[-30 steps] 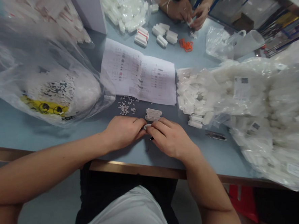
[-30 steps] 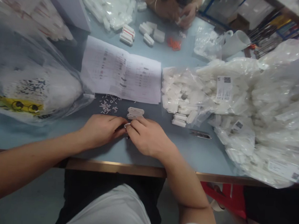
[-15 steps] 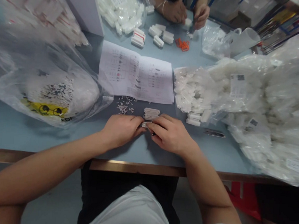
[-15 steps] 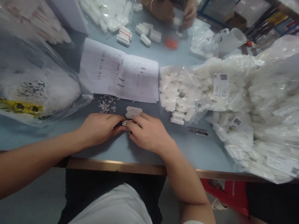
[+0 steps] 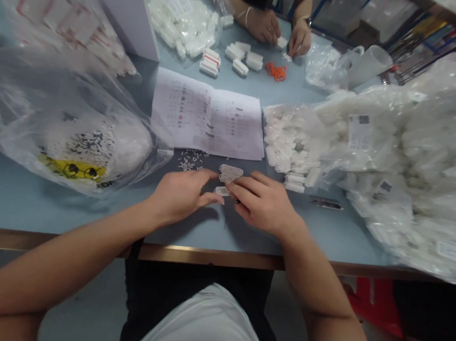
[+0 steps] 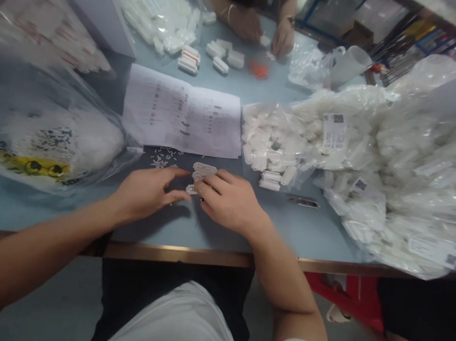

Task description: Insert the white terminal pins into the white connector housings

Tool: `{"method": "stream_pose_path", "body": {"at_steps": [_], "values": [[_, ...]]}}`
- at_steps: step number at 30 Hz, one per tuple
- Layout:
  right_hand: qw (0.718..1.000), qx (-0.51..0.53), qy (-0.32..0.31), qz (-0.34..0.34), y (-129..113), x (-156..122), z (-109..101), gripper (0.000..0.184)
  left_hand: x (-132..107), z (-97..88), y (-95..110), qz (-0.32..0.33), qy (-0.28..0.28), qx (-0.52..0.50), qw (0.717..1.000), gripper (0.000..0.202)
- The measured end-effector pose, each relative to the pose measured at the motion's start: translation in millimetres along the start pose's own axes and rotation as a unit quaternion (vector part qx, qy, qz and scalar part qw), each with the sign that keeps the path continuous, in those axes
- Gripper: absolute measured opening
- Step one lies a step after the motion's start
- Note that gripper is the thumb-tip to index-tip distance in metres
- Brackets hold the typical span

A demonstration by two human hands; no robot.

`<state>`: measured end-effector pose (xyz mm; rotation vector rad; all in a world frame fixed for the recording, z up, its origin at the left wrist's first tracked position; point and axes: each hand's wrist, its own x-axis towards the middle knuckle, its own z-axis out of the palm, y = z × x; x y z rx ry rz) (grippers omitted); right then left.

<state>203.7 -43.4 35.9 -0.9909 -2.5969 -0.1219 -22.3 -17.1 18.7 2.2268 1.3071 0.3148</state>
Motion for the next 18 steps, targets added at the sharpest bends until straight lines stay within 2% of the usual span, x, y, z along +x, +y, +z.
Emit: {"method": "stream_pose_path", "body": {"at_steps": [2,3,4,5,7,8,9,11,14,18], "values": [[0.999,-0.011,0.045,0.025,3.0,-1.2,-0.6,0.022,1.4,-12.3,3.2,-0.055,-0.005,-0.116,0.992,0.044],[0.997,-0.020,0.061,0.036,3.8,-1.6,-0.3,0.022,1.9,-17.4,4.6,-0.082,-0.014,-0.192,0.978,0.041],[0.996,-0.030,0.072,0.045,4.0,-1.8,0.5,0.021,2.4,-21.4,5.6,-0.110,-0.029,-0.284,0.952,0.036],[0.995,-0.037,0.077,0.050,3.9,-1.9,1.7,0.021,2.7,-24.2,6.0,-0.139,-0.044,-0.380,0.914,0.029],[0.994,-0.044,0.083,0.050,2.9,-1.7,4.7,0.021,3.2,-26.5,5.2,-0.187,-0.069,-0.539,0.818,0.011],[0.994,-0.044,0.087,0.050,2.2,-1.4,6.2,0.021,3.4,-26.6,4.4,-0.204,-0.074,-0.588,0.779,0.010],[0.994,-0.043,0.090,0.051,1.4,-1.0,7.6,0.020,3.7,-26.2,3.4,-0.215,-0.073,-0.616,0.754,0.016],[0.993,-0.039,0.097,0.054,-0.4,-0.1,9.6,0.020,4.2,-24.9,2.3,-0.220,-0.076,-0.629,0.742,0.021],[0.993,-0.015,0.100,0.060,-4.2,1.5,11.4,0.020,5.0,-22.2,3.2,-0.217,-0.092,-0.625,0.744,0.014],[0.987,0.061,0.120,0.082,-10.5,3.3,15.7,0.021,5.2,-16.1,6.0,-0.213,-0.097,-0.640,0.732,0.008]]}}
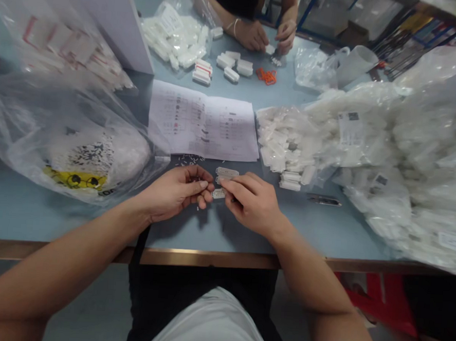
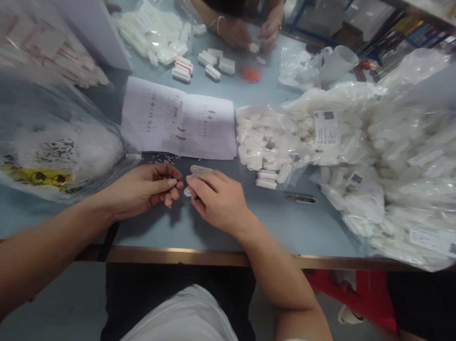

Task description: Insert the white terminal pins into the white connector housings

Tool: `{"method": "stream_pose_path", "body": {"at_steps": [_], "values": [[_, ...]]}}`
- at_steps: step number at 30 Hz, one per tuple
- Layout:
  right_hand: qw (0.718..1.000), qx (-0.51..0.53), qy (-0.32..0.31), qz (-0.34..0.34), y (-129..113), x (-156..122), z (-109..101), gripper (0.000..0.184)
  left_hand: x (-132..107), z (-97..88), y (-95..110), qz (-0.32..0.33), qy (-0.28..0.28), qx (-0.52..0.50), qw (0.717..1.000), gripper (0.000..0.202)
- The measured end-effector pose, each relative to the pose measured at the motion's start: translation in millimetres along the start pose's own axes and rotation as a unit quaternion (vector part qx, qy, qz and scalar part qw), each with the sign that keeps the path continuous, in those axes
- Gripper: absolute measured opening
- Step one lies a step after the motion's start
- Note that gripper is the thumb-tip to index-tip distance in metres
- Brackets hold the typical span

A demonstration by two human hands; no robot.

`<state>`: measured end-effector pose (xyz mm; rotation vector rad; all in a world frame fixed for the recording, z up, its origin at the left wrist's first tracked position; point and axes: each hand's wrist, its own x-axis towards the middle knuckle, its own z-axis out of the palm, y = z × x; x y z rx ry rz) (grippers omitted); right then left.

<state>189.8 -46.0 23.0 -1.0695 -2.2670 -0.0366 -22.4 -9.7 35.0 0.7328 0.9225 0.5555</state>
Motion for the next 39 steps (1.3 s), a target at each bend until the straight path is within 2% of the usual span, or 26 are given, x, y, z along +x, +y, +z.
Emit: {"method": "stream_pose_path", "body": {"at_steps": [5,8,13,18,21,24,27,30,33,35,39], "values": [[0.998,0.037,0.007,0.056,-5.9,0.0,6.0,0.016,3.8,3.0,-6.8,0.005,-0.002,-0.003,1.000,0.014],[0.997,0.037,-0.003,0.066,-7.9,1.4,6.0,0.013,5.3,6.4,-8.5,0.007,0.006,0.012,1.000,0.015],[0.999,-0.010,0.002,0.033,-9.4,3.4,6.7,0.010,4.9,11.6,-10.0,0.015,0.023,0.037,0.999,0.015],[1.000,-0.013,0.025,0.007,-8.9,4.8,8.4,0.009,3.6,9.8,-11.6,0.021,0.003,0.079,0.997,0.019],[1.000,0.003,-0.015,0.021,-5.5,4.7,3.7,0.010,4.9,6.5,-10.6,0.027,0.010,0.095,0.995,0.020],[0.995,0.001,-0.099,0.015,-0.5,3.8,-2.8,0.013,5.9,2.7,-7.5,0.062,0.044,0.123,0.989,0.019],[0.986,-0.022,-0.168,-0.010,3.2,2.8,-6.0,0.012,4.1,0.4,-3.2,0.095,0.076,0.203,0.972,0.015],[0.978,-0.040,-0.203,-0.027,4.4,2.1,-4.9,0.013,0.7,0.6,0.8,0.104,0.091,0.333,0.933,0.019],[0.975,-0.051,-0.214,-0.043,4.1,1.7,-2.5,0.015,-0.9,1.6,2.6,0.130,0.087,0.435,0.887,0.024],[0.975,-0.057,-0.208,-0.048,3.6,1.7,-1.5,0.015,-0.6,1.5,2.2,0.146,0.083,0.471,0.866,0.025],[0.975,-0.054,-0.211,-0.046,2.2,2.6,-1.7,0.017,0.9,-0.4,0.0,0.153,0.080,0.496,0.851,0.026]]}}
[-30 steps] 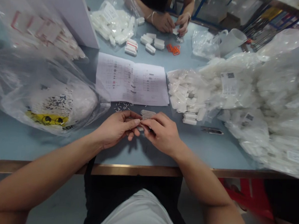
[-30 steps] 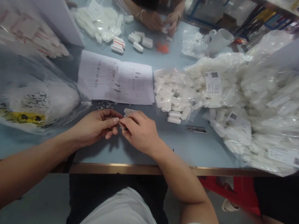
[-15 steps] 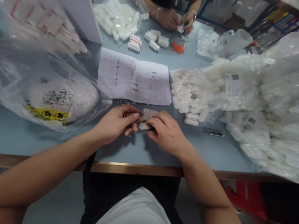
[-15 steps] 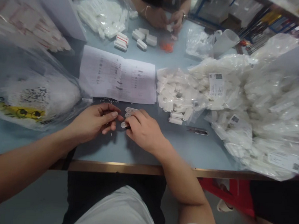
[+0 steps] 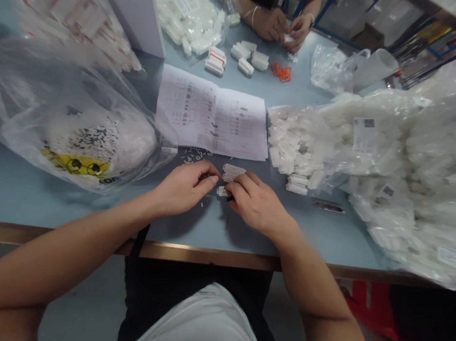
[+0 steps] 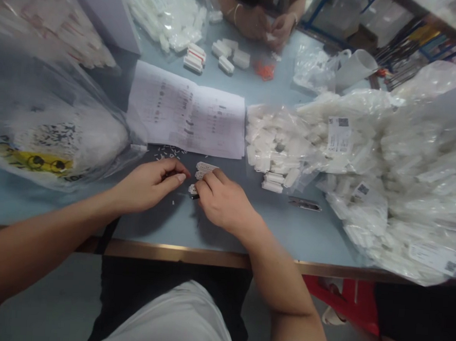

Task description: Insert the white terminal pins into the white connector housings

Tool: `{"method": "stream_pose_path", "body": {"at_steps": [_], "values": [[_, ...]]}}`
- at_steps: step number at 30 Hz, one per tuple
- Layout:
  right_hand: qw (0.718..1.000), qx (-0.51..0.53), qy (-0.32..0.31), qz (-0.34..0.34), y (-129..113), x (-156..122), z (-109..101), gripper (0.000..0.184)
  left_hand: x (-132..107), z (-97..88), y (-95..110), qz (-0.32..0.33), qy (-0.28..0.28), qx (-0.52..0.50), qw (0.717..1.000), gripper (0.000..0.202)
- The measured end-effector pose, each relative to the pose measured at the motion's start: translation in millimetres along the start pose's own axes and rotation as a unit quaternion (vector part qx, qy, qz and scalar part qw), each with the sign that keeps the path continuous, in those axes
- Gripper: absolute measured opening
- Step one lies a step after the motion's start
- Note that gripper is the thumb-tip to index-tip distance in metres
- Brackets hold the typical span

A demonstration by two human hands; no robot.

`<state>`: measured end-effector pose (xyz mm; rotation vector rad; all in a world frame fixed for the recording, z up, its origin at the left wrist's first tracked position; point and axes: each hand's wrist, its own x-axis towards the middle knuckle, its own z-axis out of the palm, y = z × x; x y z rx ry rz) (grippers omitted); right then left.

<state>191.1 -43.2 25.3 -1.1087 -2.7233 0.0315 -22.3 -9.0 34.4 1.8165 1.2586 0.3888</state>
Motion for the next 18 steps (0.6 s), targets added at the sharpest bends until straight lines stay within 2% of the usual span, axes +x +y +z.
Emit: {"method": "stream_pose_path", "body": {"at_steps": [13,16,18], "values": [[0.999,-0.015,0.011,-0.038,2.9,-4.7,-6.1,0.022,1.4,-1.8,-0.4,-0.016,0.004,-0.018,1.000,0.028],[0.998,-0.026,-0.006,-0.061,1.5,-4.6,-7.9,0.020,0.3,-3.8,2.7,-0.030,-0.006,-0.062,0.998,0.026],[0.998,-0.023,-0.013,-0.065,0.8,-4.2,-7.5,0.017,-0.9,-4.3,3.7,-0.054,-0.022,-0.141,0.988,0.022]]}}
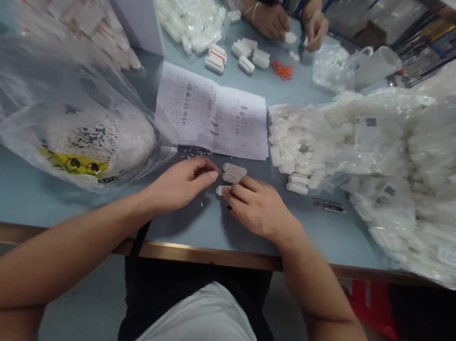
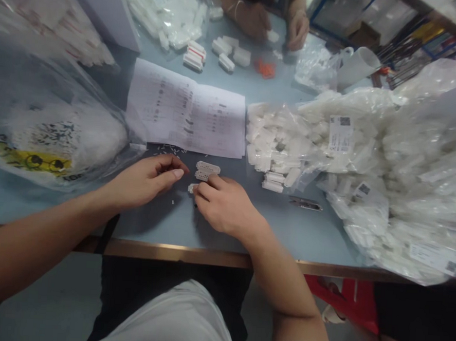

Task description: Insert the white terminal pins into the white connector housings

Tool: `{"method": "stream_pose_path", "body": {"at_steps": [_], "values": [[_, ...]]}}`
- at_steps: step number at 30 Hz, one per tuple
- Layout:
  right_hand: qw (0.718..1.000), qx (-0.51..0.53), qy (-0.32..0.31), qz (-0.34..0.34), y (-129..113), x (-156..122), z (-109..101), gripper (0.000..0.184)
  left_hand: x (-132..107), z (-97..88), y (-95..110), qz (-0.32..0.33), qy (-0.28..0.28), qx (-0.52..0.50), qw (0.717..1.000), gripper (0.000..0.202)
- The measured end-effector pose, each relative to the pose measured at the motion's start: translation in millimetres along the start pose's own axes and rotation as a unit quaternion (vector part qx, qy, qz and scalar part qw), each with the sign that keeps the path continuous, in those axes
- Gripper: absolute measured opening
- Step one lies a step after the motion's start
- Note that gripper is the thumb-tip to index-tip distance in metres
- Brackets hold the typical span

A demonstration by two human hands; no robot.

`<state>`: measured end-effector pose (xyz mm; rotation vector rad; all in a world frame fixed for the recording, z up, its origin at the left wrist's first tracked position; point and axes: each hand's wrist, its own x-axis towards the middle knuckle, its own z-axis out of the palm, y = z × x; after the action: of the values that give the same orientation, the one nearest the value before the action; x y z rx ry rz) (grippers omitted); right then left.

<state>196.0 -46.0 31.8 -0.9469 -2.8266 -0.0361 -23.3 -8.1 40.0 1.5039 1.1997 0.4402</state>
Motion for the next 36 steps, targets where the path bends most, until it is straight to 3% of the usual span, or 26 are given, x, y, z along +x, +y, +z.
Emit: {"method": "stream_pose_path", "body": {"at_steps": [5,10,14,22,31,36], "values": [[0.997,0.026,0.065,0.041,3.5,-1.0,4.0,0.018,-1.1,2.2,-6.2,-0.052,-0.043,-0.251,0.966,0.018],[0.975,0.037,0.195,0.098,4.2,0.7,3.7,0.019,1.4,5.2,-8.5,-0.071,-0.034,-0.298,0.951,0.015],[0.960,0.064,0.251,0.109,-1.3,5.0,3.6,0.017,2.7,7.7,-6.2,-0.102,-0.043,-0.344,0.933,0.013],[0.968,0.008,0.218,0.122,-11.7,12.6,8.3,0.011,0.5,13.0,-0.7,-0.129,-0.043,-0.392,0.910,0.019],[0.971,-0.015,0.217,0.101,-13.1,15.8,11.5,0.015,-3.5,18.9,-1.0,-0.116,-0.071,-0.374,0.917,0.025],[0.971,0.025,0.207,0.115,-3.1,9.2,8.1,0.010,-0.9,15.4,-4.7,-0.100,-0.026,-0.352,0.930,0.017]]}}
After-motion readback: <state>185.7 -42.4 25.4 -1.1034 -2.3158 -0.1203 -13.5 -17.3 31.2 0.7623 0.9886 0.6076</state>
